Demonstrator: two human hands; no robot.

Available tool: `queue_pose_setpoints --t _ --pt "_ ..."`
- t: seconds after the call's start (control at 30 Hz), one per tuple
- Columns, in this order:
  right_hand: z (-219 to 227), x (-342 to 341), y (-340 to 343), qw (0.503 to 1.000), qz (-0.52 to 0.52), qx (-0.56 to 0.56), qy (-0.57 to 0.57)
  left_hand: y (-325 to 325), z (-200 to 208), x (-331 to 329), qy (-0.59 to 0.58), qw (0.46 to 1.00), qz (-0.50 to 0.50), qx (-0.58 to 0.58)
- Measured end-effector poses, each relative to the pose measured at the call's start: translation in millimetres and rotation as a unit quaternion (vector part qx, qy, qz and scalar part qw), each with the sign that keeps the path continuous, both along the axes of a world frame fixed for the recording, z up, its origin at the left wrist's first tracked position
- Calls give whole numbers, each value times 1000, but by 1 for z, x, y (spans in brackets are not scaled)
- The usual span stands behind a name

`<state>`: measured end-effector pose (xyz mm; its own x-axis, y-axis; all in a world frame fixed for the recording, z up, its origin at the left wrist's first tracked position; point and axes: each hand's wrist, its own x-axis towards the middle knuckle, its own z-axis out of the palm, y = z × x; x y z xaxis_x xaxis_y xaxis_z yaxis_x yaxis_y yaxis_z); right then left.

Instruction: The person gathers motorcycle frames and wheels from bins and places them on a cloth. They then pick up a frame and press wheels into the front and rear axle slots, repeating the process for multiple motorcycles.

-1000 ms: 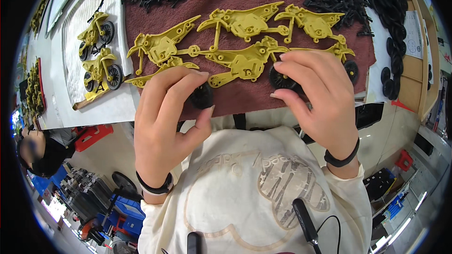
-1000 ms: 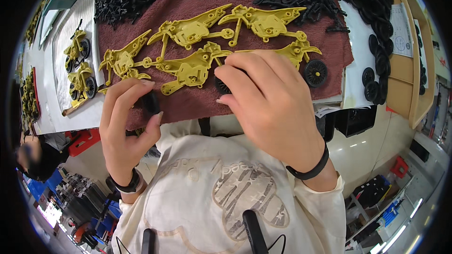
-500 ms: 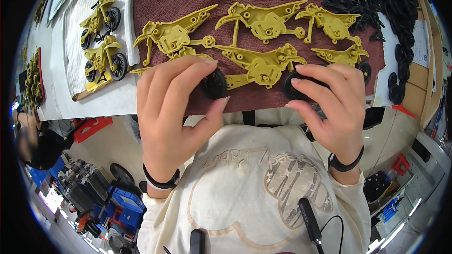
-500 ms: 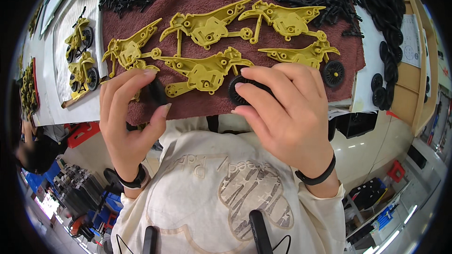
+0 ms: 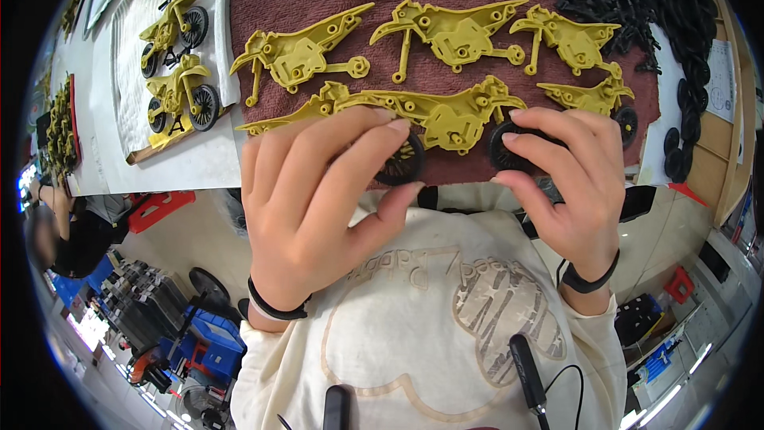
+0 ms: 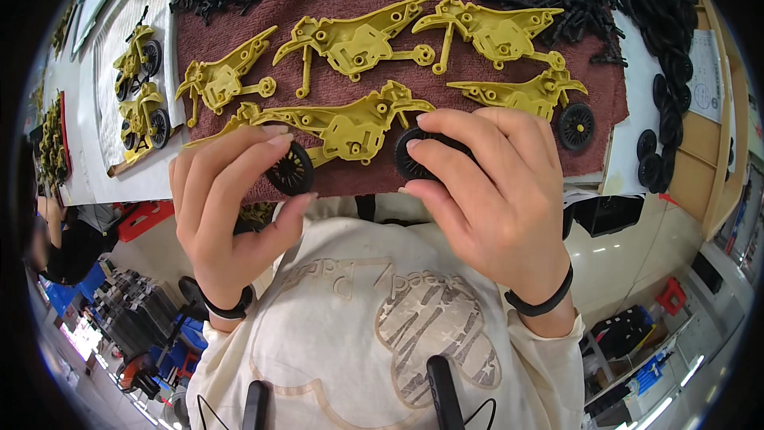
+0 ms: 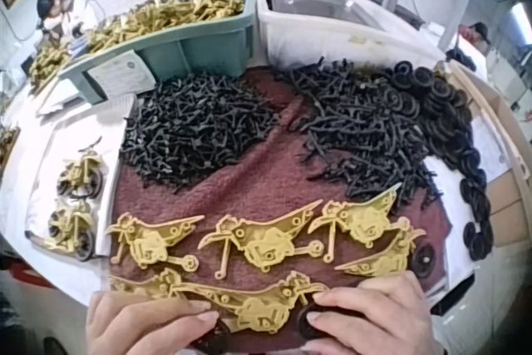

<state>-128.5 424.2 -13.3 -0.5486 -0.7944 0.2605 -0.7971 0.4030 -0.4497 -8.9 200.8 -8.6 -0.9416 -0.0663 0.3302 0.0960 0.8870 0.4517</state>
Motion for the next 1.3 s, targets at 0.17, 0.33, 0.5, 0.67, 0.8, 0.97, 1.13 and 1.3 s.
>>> queue_pose_setpoints --t 0.17,0.33,0.5,0.67,0.8,0.97,1.13,1.3 --pt "0 -2 0 1000 6 -4 -4 4 -4 1 -51 998 15 -18" --pt "-2 -2 -1 1000 11 -11 0 3 -9 2 -44 999 19 5" --pt "6 3 -3 1000 -11 -1 -19 -1 -9 11 -47 998 24 27" --pt "7 11 -25 996 85 -18 5 -20 -17 19 -12 994 105 -29" --pt "0 25 -48 992 129 2 15 -31 -17 24 -23 993 107 -48" --pt "-6 26 -52 991 123 4 53 -38 -17 26 -19 992 105 -64" --pt "-2 23 -55 990 132 23 44 -41 -18 24 -13 993 89 -74" --pt "4 18 -58 995 93 7 -23 -41 -20 22 7 994 81 -71"
